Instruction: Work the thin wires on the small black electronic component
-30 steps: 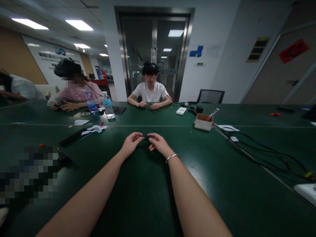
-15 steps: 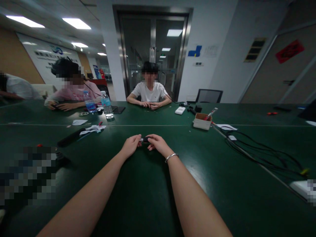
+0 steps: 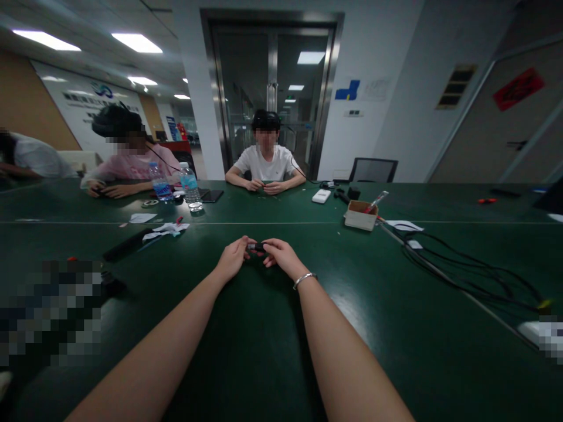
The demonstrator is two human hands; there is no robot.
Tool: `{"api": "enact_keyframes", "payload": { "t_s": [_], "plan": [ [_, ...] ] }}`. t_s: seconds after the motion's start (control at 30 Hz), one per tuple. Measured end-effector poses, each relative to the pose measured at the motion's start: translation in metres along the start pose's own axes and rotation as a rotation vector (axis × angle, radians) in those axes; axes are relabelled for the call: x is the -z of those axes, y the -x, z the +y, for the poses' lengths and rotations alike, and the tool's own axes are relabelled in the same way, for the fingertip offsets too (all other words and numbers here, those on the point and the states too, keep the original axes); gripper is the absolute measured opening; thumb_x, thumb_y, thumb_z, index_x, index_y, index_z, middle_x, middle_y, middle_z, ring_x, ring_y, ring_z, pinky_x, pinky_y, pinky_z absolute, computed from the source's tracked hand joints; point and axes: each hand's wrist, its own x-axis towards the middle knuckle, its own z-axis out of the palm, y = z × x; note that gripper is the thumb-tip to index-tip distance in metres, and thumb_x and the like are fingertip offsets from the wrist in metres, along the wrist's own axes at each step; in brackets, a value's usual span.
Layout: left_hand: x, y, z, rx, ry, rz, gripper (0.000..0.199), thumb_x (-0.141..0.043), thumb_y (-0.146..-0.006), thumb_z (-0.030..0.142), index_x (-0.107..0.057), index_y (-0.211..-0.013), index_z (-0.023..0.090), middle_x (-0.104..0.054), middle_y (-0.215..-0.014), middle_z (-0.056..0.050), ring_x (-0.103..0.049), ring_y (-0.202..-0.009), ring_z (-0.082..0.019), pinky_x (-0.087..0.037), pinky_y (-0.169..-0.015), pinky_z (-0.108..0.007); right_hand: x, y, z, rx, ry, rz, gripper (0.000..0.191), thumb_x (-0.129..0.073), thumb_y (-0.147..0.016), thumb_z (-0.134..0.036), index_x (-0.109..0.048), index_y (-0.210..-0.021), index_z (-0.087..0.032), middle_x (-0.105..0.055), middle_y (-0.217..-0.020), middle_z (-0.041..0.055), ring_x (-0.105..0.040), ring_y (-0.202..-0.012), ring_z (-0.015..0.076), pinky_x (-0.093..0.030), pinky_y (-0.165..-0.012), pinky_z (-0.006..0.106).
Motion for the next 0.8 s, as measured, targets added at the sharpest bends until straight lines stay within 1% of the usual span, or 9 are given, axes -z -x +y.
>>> {"api": "enact_keyframes", "payload": {
  "t_s": [0.1, 0.13, 0.2, 0.27, 0.33, 0.47, 0.6, 0.7, 0.8],
  "plan": [
    [0.0009, 0.0000, 0.0004, -0.049, 0.039, 0.050, 0.033, -0.048, -0.085, 0.041, -0.062, -0.107, 0.021, -0.065, -0.092, -0.005, -0.058, -0.068, -0.013, -0.045, -0.063, -0.026, 0.0000, 0.0002, -0.0006, -0.017, -0.016, 0.016, 0.016, -0.053, -0.087, -0.018, -0.057, -0.102, -0.014, -0.070, -0.077, 0.0068, -0.061, -0.050, 0.0088, -0.052, -0.046, 0.018],
    [0.0013, 0.0000, 0.0004, -0.063, 0.053, 0.066, 0.032, -0.053, -0.082, 0.036, -0.060, -0.110, 0.021, -0.064, -0.094, -0.005, -0.059, -0.070, -0.013, -0.045, -0.064, -0.025, 0.0001, 0.0003, -0.0007, -0.022, -0.020, 0.022, 0.016, -0.052, -0.088, -0.019, -0.057, -0.102, -0.014, -0.070, -0.077, 0.0070, -0.061, -0.050, 0.0088, -0.052, -0.046, 0.017],
    [0.0019, 0.0003, 0.0002, -0.081, 0.076, 0.078, 0.037, -0.060, -0.076, 0.027, -0.057, -0.113, 0.022, -0.063, -0.096, -0.005, -0.059, -0.073, -0.013, -0.047, -0.066, -0.026, 0.0003, 0.0001, -0.0005, -0.029, -0.023, 0.032, 0.015, -0.052, -0.089, -0.019, -0.056, -0.102, -0.013, -0.070, -0.076, 0.0071, -0.061, -0.050, 0.0089, -0.052, -0.046, 0.017],
    [0.0023, 0.0005, -0.0002, -0.088, 0.088, 0.071, 0.039, -0.061, -0.073, 0.021, -0.057, -0.112, 0.022, -0.062, -0.095, -0.004, -0.058, -0.072, -0.012, -0.047, -0.067, -0.025, 0.0006, -0.0003, 0.0002, -0.030, -0.023, 0.036, 0.015, -0.052, -0.089, -0.020, -0.056, -0.101, -0.013, -0.070, -0.076, 0.0071, -0.061, -0.051, 0.0090, -0.052, -0.047, 0.018],
    [0.0024, 0.0004, -0.0008, -0.089, 0.090, 0.057, 0.038, -0.060, -0.072, 0.019, -0.058, -0.110, 0.022, -0.061, -0.092, -0.003, -0.058, -0.070, -0.011, -0.047, -0.065, -0.025, 0.0009, -0.0008, 0.0009, -0.027, -0.025, 0.037, 0.014, -0.052, -0.088, -0.020, -0.056, -0.100, -0.013, -0.070, -0.074, 0.0069, -0.061, -0.051, 0.0091, -0.053, -0.047, 0.018],
    [0.0025, -0.0006, -0.0020, -0.074, 0.084, 0.038, 0.031, -0.057, -0.076, 0.023, -0.059, -0.108, 0.023, -0.060, -0.087, -0.002, -0.057, -0.065, -0.010, -0.046, -0.059, -0.022, 0.0011, -0.0010, 0.0011, -0.019, -0.024, 0.029, 0.012, -0.054, -0.088, -0.021, -0.057, -0.098, -0.014, -0.070, -0.073, 0.0066, -0.061, -0.051, 0.0093, -0.053, -0.047, 0.018],
    [0.0022, -0.0011, -0.0020, -0.065, 0.103, 0.014, 0.024, -0.054, -0.080, 0.032, -0.059, -0.101, 0.022, -0.057, -0.073, 0.001, -0.056, -0.059, -0.010, -0.044, -0.054, -0.021, 0.0009, -0.0009, 0.0004, -0.031, -0.019, 0.018, 0.011, -0.053, -0.088, -0.020, -0.057, -0.096, -0.014, -0.070, -0.073, 0.0069, -0.061, -0.051, 0.0092, -0.052, -0.048, 0.018],
    [0.0017, -0.0007, -0.0009, -0.065, 0.115, 0.009, 0.023, -0.053, -0.082, 0.038, -0.058, -0.096, 0.021, -0.055, -0.067, 0.003, -0.054, -0.055, -0.009, -0.043, -0.052, -0.020, 0.0008, -0.0011, 0.0005, -0.027, -0.021, 0.011, 0.011, -0.054, -0.088, -0.021, -0.057, -0.096, -0.014, -0.070, -0.073, 0.0072, -0.061, -0.051, 0.0093, -0.052, -0.048, 0.018],
    [0.0013, -0.0003, -0.0001, -0.036, 0.131, 0.006, 0.025, -0.052, -0.082, 0.042, -0.057, -0.091, 0.020, -0.054, -0.064, 0.003, -0.053, -0.053, -0.009, -0.043, -0.049, -0.020, 0.0010, -0.0014, 0.0007, -0.030, -0.022, 0.013, 0.011, -0.053, -0.089, -0.021, -0.057, -0.096, -0.013, -0.070, -0.073, 0.0074, -0.061, -0.052, 0.0096, -0.052, -0.048, 0.018]
  ]
}}
